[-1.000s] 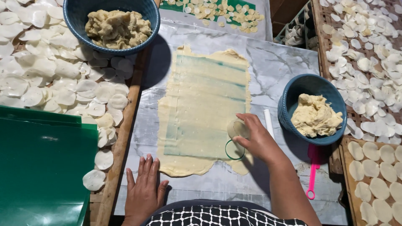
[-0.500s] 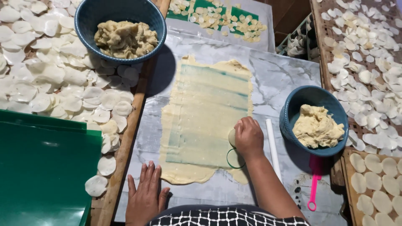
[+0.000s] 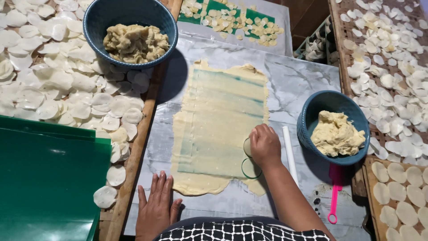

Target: Rolling out dough and cutting it into small circles using a circular mold

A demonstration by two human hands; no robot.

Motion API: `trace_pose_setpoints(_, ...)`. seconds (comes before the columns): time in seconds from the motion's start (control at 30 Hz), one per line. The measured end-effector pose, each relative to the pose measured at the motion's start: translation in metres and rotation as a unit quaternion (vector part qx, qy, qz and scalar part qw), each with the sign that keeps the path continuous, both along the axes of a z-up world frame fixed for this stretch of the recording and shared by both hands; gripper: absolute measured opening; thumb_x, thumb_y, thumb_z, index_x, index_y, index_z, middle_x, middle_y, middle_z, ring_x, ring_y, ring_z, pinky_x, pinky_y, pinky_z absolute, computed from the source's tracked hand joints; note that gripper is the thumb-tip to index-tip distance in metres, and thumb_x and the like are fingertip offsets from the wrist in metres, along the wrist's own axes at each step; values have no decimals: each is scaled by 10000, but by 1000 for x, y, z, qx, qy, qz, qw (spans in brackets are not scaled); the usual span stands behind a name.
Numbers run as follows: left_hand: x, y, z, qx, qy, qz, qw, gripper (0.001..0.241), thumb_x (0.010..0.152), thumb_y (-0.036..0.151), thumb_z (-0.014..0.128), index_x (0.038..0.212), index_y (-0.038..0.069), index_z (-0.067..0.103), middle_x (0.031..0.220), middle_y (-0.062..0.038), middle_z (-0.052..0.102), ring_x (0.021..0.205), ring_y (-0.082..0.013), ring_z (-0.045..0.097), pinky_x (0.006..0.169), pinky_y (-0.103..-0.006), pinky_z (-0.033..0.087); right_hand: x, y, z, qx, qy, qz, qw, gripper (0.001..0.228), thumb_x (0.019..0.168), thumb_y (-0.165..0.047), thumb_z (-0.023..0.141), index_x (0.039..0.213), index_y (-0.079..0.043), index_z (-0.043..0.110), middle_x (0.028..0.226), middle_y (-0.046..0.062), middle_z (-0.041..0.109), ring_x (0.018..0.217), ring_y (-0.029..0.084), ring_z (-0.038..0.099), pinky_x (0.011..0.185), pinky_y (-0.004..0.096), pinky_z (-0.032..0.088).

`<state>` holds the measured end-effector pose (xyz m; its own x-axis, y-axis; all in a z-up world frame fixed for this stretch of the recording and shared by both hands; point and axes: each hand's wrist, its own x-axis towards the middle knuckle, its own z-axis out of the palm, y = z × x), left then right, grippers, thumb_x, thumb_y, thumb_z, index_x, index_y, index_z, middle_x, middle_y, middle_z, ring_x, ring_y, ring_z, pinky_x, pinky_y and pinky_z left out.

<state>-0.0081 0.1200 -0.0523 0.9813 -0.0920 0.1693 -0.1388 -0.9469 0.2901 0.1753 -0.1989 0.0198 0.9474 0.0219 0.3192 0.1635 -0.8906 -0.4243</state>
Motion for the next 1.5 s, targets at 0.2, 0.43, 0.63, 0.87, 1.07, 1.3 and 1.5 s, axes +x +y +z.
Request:
trace_pose_setpoints(0.2, 0, 1, -3, -6, -11, 1, 1000, 761, 958, 503, 496, 1586, 111, 317, 1696, -114, 285, 1594, -277, 202, 1249, -641, 88, -8, -28, 51, 38, 303, 12, 952, 688, 868, -476, 685, 1428, -140, 470, 1466, 113, 431, 1312, 314, 532, 1075, 461, 460)
trace_pose_setpoints(0.43, 0, -3, 5, -41, -15, 12, 999, 751, 928, 457, 550, 1569, 110, 369, 1676, -128, 338, 1582, -299, 254, 1233, -657, 145, 2, -28, 91, 45, 350, -11, 936, 632, 792, -211, 779, 1385, -124, 579, 1408, 103, 634, 1307, 257, 625, 1017, 404, 543)
trace_pose_setpoints(0.63, 0, -4, 12, -39, -19, 12, 999, 751, 938, 465, 541, 1571, 100, 366, 1667, -135, 351, 1576, -303, 270, 1233, -644, 161, 41, -39, 81, 106, 256, -16, 961, 624, 767, -208, 828, 1339, -91, 607, 1334, 89, 680, 1234, 254, 667, 962, 391, 551)
trace_pose_setpoints(0.87, 1, -3, 11, -38, -19, 7, 999, 766, 938, 471, 538, 1576, 92, 349, 1669, -148, 339, 1580, -313, 254, 1239, -652, 136, 49, -38, 68, 91, 282, -19, 955, 618, 758, -200, 846, 1323, -95, 617, 1310, 97, 696, 1196, 273, 688, 933, 406, 575)
trace_pose_setpoints(1.07, 0, -2, 6, -35, -14, 9, 999, 769, 938, 477, 535, 1576, 89, 350, 1666, -147, 344, 1580, -311, 253, 1244, -649, 122, 50, -34, 62, 77, 291, -23, 953, 626, 757, -202, 846, 1332, -104, 620, 1281, 128, 702, 1185, 286, 689, 922, 415, 570)
trace_pose_setpoints(1.3, -1, -4, 9, -44, 2, 12, 999, 740, 958, 483, 506, 1571, 98, 355, 1666, -148, 339, 1577, -322, 248, 1237, -656, 110, 50, -28, 57, 35, 283, -14, 958, 634, 762, -234, 855, 1334, -131, 604, 1356, 99, 628, 1177, 289, 658, 968, 430, 534)
trace_pose_setpoints(1.5, -1, 0, -11, -37, -10, 9, 999, 784, 919, 490, 553, 1573, 105, 360, 1670, -134, 344, 1589, -304, 244, 1222, -666, 138, 57, -21, 55, -33, 225, -1, 974, 725, 805, -568, 770, 1342, -108, 608, 1368, 120, 577, 1258, 320, 568, 1033, 468, 463)
